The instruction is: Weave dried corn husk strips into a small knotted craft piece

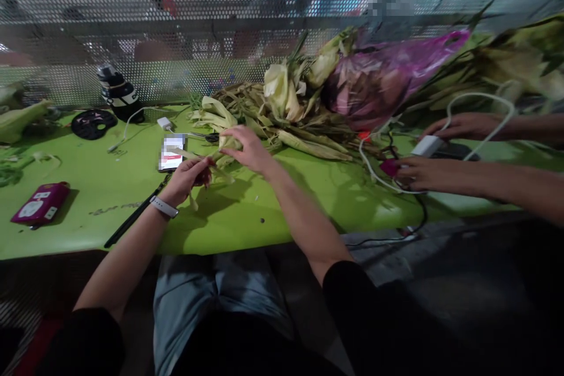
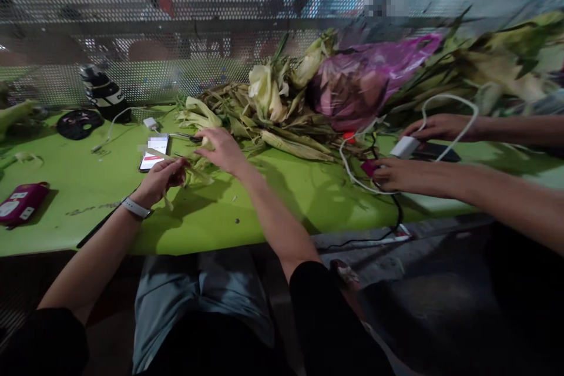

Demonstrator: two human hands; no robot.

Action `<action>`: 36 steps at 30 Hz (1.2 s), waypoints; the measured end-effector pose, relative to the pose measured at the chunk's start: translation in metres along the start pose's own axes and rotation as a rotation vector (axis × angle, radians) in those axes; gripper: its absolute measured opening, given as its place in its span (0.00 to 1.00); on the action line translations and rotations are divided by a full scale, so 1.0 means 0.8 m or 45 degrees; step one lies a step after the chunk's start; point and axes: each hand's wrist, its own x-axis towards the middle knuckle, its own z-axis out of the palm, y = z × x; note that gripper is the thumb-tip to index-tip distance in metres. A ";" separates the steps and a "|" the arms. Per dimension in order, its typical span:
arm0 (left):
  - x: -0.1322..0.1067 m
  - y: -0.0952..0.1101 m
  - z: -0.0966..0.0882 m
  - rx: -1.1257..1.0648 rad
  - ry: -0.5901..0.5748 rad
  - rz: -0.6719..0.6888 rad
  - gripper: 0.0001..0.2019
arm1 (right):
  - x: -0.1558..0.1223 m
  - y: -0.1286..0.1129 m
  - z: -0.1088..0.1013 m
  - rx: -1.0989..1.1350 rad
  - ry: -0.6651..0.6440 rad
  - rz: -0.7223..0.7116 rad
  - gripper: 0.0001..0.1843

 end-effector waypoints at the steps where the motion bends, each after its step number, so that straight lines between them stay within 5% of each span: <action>1: 0.002 0.000 -0.001 -0.067 0.034 -0.009 0.17 | 0.000 -0.002 0.000 -0.014 0.097 -0.015 0.20; 3: 0.005 0.001 -0.004 -0.166 0.076 -0.025 0.17 | -0.001 -0.006 0.002 -0.010 0.136 0.027 0.22; 9: 0.007 0.003 -0.004 -0.238 0.134 0.001 0.12 | -0.008 -0.011 0.027 0.154 -0.475 0.288 0.23; 13: 0.006 0.001 -0.002 -0.144 0.211 0.074 0.14 | -0.008 -0.009 0.041 0.260 -0.572 0.275 0.18; 27: 0.009 -0.004 0.000 0.070 0.260 0.203 0.18 | -0.002 0.006 0.022 0.039 -0.496 0.198 0.18; 29: 0.009 -0.003 -0.003 -0.009 0.251 0.160 0.17 | -0.003 0.005 0.025 -0.028 -0.381 0.171 0.17; 33: 0.010 0.001 -0.008 -0.293 0.206 0.061 0.17 | -0.010 -0.007 0.036 -0.150 0.130 0.018 0.16; 36: 0.011 0.000 -0.007 -0.352 0.207 0.143 0.17 | -0.017 -0.020 0.050 -0.076 0.077 0.106 0.17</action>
